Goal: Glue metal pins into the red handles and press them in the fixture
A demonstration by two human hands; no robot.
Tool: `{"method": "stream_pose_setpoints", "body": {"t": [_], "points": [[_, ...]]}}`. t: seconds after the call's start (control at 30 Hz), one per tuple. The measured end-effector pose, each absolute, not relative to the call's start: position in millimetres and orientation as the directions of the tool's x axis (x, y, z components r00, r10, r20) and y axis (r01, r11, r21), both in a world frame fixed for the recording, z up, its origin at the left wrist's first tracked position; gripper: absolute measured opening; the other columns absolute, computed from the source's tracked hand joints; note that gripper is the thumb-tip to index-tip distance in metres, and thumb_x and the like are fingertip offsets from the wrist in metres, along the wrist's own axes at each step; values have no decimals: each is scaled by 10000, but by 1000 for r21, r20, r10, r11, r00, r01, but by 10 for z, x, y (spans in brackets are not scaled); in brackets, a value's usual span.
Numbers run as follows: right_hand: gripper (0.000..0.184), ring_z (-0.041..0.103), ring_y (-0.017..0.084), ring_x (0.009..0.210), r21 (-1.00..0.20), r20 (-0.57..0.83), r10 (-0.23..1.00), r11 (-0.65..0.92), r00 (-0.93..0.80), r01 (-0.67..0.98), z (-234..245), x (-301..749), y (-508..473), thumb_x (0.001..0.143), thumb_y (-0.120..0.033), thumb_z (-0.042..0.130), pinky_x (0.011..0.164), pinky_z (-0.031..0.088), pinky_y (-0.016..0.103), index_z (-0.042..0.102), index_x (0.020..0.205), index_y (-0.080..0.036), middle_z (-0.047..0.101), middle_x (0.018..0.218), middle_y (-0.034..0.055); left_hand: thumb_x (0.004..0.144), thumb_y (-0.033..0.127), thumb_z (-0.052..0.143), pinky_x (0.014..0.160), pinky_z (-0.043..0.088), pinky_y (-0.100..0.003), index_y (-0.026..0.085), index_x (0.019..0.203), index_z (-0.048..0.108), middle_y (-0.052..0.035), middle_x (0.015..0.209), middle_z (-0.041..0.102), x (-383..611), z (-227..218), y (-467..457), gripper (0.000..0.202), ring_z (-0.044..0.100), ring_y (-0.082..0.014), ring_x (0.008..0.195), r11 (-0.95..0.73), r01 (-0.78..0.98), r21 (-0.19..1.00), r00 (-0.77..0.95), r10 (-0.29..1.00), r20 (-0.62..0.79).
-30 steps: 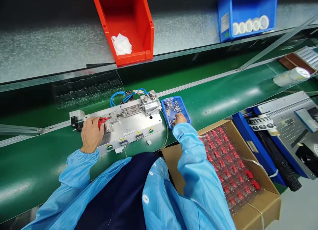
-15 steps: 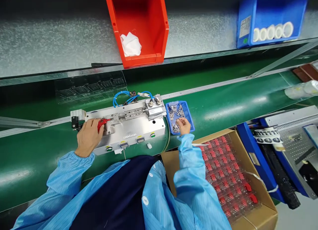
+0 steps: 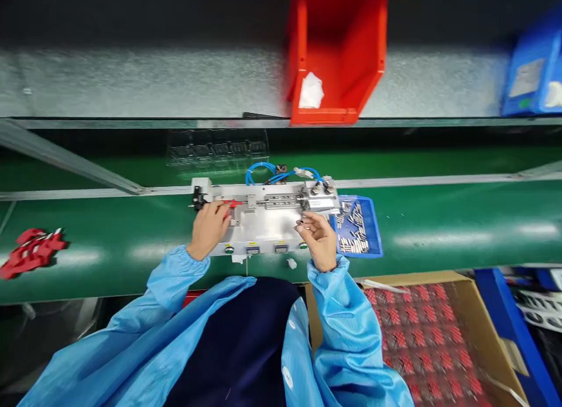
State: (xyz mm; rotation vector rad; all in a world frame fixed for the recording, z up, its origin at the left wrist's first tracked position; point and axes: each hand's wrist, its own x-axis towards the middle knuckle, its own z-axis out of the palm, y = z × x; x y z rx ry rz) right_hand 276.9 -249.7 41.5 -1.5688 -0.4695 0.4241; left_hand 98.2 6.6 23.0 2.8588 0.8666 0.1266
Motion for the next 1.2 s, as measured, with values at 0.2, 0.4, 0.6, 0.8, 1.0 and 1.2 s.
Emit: {"method": "stream_pose_setpoints", "body": {"t": [0.2,0.4,0.6,0.8,1.0,1.2], "points": [[334,731,205,892,-990,55,709,-55,703,132,303,2828,-1776,776,-503,865,868,637,388,714,915,-239,751,927,36,1012,195,526,901,533,-413,195,1338,671,-153,1322,671,912,95,75,357,627,-294,1130,-797,550,250,807,584,89],[195,700,205,843,-934,83,769,-162,634,318,126,2858,-1072,810,-398,741,855,612,399,675,876,-226,717,879,23,1020,151,497,930,532,-427,233,1348,668,-149,1379,640,921,14,70,379,616,-288,1165,-797,525,299,799,583,151],[71,675,258,938,-762,127,791,-308,599,569,54,2758,-879,803,-285,645,948,556,440,689,841,-245,746,914,41,1042,141,453,961,531,-414,196,1162,734,-143,1279,691,1076,-65,115,310,630,-269,1187,-834,448,321,830,522,196],[83,655,270,949,-661,155,816,-333,556,672,40,2755,-957,850,-267,623,927,540,410,702,868,-246,752,941,58,1025,184,492,1066,507,-447,177,1238,701,-156,1398,683,990,-122,29,299,596,-290,1342,-810,452,374,802,552,226],[139,641,281,982,-633,169,828,-325,535,703,-33,2758,-855,882,-253,610,943,530,421,737,938,-245,745,955,65,1035,245,457,1170,452,-481,154,1378,623,-171,1560,581,877,-178,-45,392,506,-291,1481,-800,435,413,802,553,226],[142,607,300,1079,-567,201,873,-265,443,780,-118,2753,-782,899,-244,612,1022,507,468,754,900,-257,743,993,68,1035,245,457,1191,437,-494,148,1352,636,-181,1558,581,891,-206,-32,377,502,-292,1491,-794,426,434,801,554,227]]}}
